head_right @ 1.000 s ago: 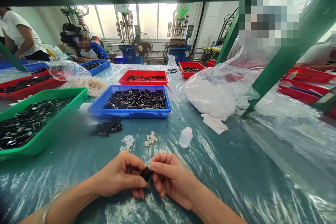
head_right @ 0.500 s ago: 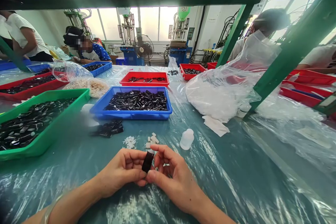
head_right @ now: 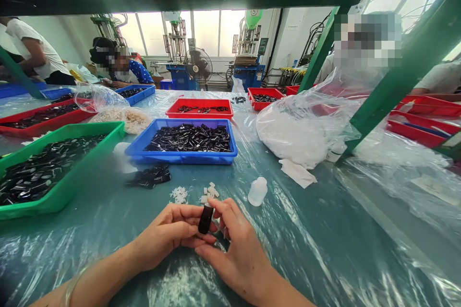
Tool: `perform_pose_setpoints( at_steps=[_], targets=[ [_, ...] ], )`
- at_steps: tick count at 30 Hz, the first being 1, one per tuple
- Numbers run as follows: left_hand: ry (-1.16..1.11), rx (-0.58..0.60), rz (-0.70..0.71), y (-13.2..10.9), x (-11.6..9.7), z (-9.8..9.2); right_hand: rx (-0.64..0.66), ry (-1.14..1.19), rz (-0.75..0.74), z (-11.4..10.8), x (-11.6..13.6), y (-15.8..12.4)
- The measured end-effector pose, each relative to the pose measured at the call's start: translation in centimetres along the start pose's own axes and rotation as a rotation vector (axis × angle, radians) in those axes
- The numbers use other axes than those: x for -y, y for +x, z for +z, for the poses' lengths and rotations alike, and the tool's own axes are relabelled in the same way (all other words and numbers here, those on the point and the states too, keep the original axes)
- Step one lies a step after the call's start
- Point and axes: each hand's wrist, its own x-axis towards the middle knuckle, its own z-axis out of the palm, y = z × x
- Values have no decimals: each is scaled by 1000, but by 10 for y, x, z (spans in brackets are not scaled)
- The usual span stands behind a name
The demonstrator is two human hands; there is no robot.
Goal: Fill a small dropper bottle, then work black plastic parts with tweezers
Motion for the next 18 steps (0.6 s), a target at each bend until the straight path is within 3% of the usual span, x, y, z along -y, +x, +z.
perform_pose_setpoints(
  at_steps=[12, 18],
  targets=[
    [34, -12, 22, 3, 5, 2, -109, -102, -126, 8, -9, -1],
    [61, -90, 3, 9, 12, 3, -91, -147, -213, 12, -21, -3]
  ],
)
